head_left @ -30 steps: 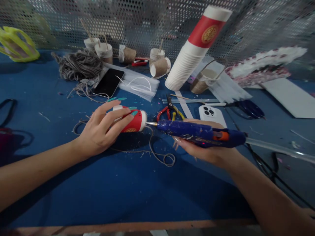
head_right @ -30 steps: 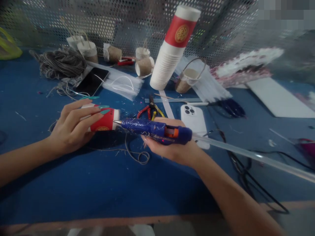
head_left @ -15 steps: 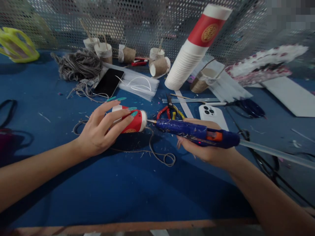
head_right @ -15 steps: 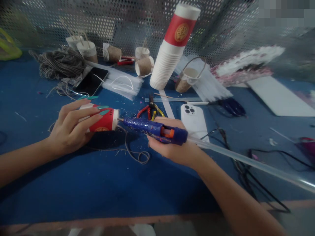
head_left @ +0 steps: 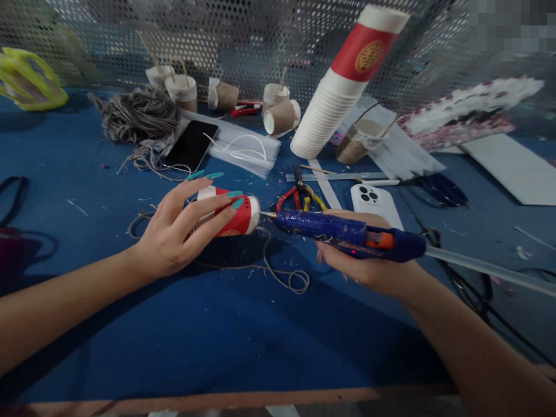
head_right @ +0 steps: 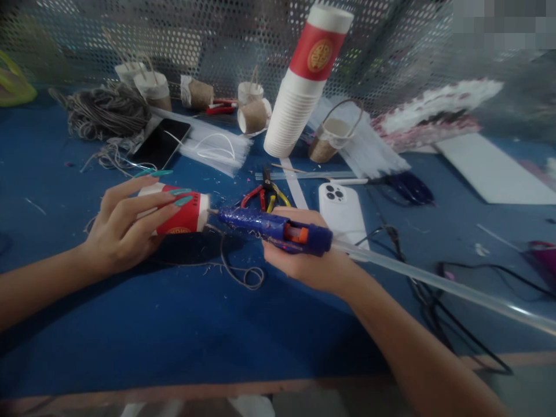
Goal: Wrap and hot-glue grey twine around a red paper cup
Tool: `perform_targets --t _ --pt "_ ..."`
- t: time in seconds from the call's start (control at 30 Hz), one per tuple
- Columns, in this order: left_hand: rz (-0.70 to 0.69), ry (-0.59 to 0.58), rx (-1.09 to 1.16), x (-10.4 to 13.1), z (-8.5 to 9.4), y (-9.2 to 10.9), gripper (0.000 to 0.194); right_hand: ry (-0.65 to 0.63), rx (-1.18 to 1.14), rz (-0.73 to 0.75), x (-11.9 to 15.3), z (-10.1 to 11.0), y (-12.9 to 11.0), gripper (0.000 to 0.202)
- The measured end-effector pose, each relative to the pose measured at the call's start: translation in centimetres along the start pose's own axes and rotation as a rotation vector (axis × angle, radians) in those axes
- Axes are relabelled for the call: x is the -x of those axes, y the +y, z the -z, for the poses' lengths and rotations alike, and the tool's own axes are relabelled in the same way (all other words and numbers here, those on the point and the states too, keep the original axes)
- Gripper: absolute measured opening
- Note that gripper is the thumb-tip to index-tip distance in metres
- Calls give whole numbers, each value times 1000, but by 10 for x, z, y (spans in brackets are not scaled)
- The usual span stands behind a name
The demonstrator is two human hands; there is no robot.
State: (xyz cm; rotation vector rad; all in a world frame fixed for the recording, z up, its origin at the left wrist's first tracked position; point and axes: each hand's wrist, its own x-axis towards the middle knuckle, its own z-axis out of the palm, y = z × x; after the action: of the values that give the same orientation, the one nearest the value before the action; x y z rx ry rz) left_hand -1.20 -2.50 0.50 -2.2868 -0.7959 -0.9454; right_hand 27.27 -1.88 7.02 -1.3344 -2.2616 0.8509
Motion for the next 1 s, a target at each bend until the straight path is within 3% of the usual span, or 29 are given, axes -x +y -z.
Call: perform_targets --t 0.8,1.0 --pt "-3 31 -7 -2 -1 1 44 -20 6 33 1 2 2 15" --pt "8 38 7 -2 -1 1 42 -25 1 122 0 3 3 17"
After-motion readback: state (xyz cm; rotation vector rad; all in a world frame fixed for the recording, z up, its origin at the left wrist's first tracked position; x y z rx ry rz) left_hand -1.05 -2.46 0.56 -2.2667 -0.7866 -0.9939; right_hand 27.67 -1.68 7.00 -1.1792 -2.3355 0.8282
